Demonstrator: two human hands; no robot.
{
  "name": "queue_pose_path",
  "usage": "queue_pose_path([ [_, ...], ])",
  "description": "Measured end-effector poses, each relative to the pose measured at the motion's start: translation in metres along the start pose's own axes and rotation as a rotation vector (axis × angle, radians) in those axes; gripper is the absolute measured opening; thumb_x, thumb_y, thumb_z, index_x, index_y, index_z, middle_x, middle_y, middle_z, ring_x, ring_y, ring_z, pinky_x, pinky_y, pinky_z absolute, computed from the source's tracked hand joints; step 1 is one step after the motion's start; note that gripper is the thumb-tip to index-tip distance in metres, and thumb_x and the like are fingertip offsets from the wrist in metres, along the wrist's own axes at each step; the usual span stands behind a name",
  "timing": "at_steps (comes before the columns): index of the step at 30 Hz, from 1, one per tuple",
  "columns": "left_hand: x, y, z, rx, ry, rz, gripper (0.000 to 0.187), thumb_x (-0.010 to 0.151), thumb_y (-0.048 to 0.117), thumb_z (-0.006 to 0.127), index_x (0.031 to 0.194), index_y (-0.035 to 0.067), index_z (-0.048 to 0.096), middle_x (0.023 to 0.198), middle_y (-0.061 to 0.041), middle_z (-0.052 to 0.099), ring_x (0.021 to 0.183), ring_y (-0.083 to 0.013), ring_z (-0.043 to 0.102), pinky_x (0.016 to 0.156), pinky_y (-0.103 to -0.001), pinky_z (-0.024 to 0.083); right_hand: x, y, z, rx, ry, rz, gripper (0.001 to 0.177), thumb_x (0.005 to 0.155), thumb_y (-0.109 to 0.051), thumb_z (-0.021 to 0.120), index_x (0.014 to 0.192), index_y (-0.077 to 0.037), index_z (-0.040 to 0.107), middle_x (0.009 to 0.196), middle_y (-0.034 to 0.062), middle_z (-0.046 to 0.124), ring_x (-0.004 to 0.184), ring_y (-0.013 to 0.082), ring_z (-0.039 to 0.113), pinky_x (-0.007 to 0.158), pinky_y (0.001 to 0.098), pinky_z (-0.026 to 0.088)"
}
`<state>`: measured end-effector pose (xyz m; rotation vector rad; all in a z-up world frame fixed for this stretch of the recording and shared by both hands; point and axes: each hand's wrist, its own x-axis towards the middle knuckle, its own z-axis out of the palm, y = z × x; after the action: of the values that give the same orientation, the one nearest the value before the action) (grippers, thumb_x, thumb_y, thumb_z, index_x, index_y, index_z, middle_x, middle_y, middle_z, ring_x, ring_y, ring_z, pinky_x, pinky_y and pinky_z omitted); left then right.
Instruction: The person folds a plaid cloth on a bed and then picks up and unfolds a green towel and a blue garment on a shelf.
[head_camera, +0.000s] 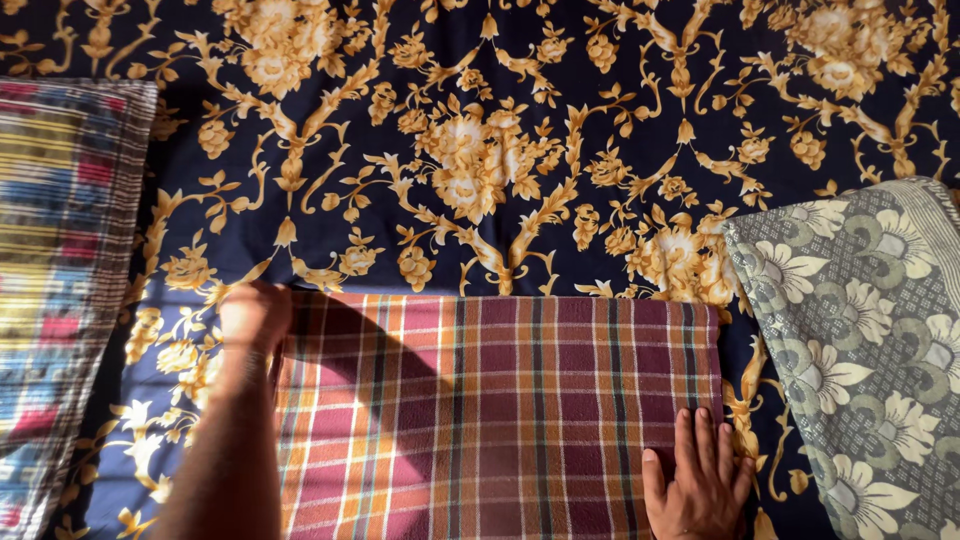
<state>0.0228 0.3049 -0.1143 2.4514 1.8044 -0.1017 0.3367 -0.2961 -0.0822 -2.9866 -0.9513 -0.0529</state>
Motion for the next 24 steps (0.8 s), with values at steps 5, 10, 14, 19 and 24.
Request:
queue_pose_path([
  [5,0.003,0.007,-0.072,-0.958,-0.631,-0.593,0.028,0.104,0.028,0.055,0.102,0.002,0.066,0.1,-0.014,0.072,0.091,-0.0262,0.069,0.086,-0.044,0.055,0.0,-0.001,-0.002,0.007,-0.005,0.003,0.076,0.094,-0.065,0.034,0.155,-0.02,0.035,0.164,0.0077,0.031,0.155,0.0332,0.019,0.122,0.0636,0.009],
  [10,0.002,0.015,-0.091,-1.027,-0.678,-0.668,0.025,0.103,0.028,0.059,0.109,0.005,0.066,0.102,-0.009,0.074,0.097,-0.024,0.069,0.093,-0.045,0.051,-0.002,0.001,0.0,0.011,0.007,0.004,0.075,0.094,-0.064,0.035,0.155,-0.02,0.037,0.162,0.008,0.034,0.155,0.0333,0.021,0.123,0.0639,0.01],
  [14,-0.004,0.011,-0.083,-0.974,-0.604,-0.636,0.034,0.102,0.037,0.063,0.104,0.004,0.069,0.102,-0.013,0.072,0.098,-0.0263,0.068,0.087,-0.044,0.055,-0.003,0.001,0.002,-0.005,-0.001,0.006,0.075,0.093,-0.064,0.035,0.154,-0.021,0.037,0.162,0.0076,0.033,0.154,0.033,0.021,0.124,0.0635,0.009],
  [19,-0.025,0.027,-0.054,-0.384,-0.114,-0.309,0.038,0.106,0.043,0.065,0.102,0.006,0.072,0.095,-0.02,0.074,0.087,-0.0343,0.072,0.079,-0.042,0.056,-0.001,0.002,0.001,0.013,0.005,-0.002,0.076,0.093,-0.064,0.034,0.155,-0.022,0.034,0.163,0.007,0.03,0.154,0.0329,0.018,0.122,0.0635,0.008],
  [24,-0.085,0.076,-0.074,-0.233,0.612,0.088,0.03,0.105,0.03,0.068,0.114,0.001,0.063,0.101,-0.019,0.068,0.088,-0.033,0.068,0.075,-0.042,0.056,0.0,-0.003,-0.006,0.033,0.013,0.002,0.077,0.092,-0.064,0.035,0.156,-0.023,0.032,0.164,0.0056,0.029,0.154,0.0314,0.018,0.121,0.0627,0.008],
])
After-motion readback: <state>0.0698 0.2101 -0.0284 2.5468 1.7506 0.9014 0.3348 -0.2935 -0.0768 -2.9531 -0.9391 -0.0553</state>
